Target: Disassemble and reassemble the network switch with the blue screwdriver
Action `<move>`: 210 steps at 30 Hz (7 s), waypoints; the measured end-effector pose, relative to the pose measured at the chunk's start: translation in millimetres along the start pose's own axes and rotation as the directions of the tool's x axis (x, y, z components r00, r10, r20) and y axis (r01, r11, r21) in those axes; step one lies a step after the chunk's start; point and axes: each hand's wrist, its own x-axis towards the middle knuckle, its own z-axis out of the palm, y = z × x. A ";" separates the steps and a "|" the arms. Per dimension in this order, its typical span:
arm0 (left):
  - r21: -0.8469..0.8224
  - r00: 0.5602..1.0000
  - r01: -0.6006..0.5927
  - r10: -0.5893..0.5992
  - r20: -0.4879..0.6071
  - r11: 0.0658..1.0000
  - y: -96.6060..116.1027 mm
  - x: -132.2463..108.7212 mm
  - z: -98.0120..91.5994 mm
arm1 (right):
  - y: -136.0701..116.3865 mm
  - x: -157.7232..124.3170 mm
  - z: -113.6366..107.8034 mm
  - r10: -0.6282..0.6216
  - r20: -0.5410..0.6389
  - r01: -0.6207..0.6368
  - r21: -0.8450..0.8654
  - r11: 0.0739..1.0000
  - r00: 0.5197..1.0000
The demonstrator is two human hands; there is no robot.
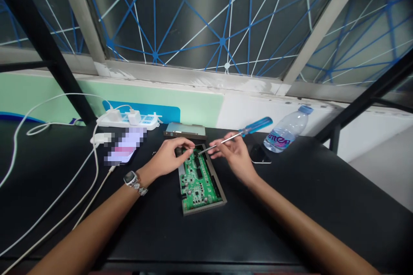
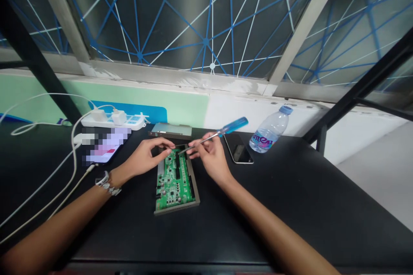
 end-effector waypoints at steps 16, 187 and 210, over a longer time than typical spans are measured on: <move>0.022 0.980 -0.068 0.063 0.190 0.997 3.7 -2.3 -0.3 | 22.4 -19.5 2.8 0.223 -0.188 -0.159 0.309 0.938 0.956; -0.165 0.997 0.036 -0.046 -0.062 0.986 -10.5 30.5 18.2 | -12.7 63.6 38.3 -0.188 0.280 0.309 -0.490 0.815 0.941; -0.109 0.997 0.070 -0.074 -0.031 0.992 -16.9 31.2 16.0 | -19.8 69.1 49.4 -0.368 0.125 0.354 -0.659 0.663 0.921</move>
